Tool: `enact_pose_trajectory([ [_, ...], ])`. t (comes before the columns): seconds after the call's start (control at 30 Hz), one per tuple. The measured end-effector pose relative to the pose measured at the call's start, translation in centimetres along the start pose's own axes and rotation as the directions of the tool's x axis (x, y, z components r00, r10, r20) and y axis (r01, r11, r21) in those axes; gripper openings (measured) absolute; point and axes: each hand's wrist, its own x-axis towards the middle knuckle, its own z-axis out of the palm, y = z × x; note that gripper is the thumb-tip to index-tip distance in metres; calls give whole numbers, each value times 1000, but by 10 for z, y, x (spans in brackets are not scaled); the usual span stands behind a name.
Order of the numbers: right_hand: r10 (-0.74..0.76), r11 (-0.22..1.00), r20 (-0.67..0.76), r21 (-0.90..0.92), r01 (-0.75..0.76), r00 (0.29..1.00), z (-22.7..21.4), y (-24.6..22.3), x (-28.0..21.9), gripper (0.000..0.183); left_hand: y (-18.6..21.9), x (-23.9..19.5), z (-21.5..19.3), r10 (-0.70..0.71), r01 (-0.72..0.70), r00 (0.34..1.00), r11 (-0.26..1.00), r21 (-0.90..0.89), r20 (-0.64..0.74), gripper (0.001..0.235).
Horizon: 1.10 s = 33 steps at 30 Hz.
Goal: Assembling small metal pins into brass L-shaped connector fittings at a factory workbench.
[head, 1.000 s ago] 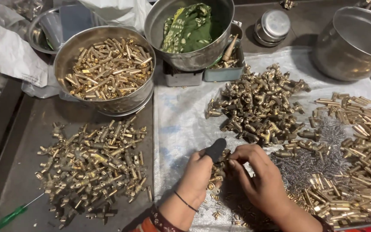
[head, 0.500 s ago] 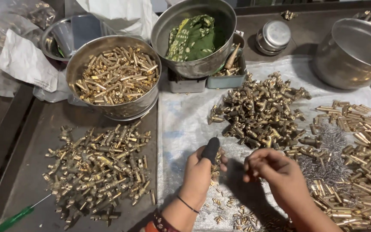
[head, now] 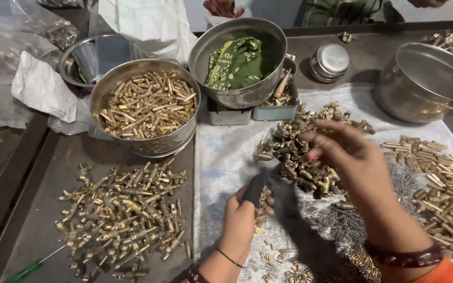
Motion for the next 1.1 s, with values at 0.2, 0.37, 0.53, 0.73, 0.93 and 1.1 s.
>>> enact_pose_trajectory([
  [0.2,199,970,216,-185,-160,956,7,107,-21,30,-2,-4,4,9,-10,1000,999,-30,-28,42],
  [0.37,137,955,152,-281,-90,979,-27,103,-21,23,6,-9,7,-61,62,998,998,23,-16,30],
  [0.53,36,765,469,-581,278,882,-11,100,-63,26,4,-7,7,-79,78,996,997,16,34,33],
  [0.73,-110,694,613,-516,502,782,19,99,-85,17,3,1,-4,-32,31,999,999,28,18,32],
  [0.93,-158,493,680,-573,654,716,29,115,-90,17,19,-8,1,-92,92,996,996,-16,12,39],
  [1.1,-198,468,610,-628,621,767,35,117,-95,19,17,-7,0,-160,164,985,984,-70,59,50],
])
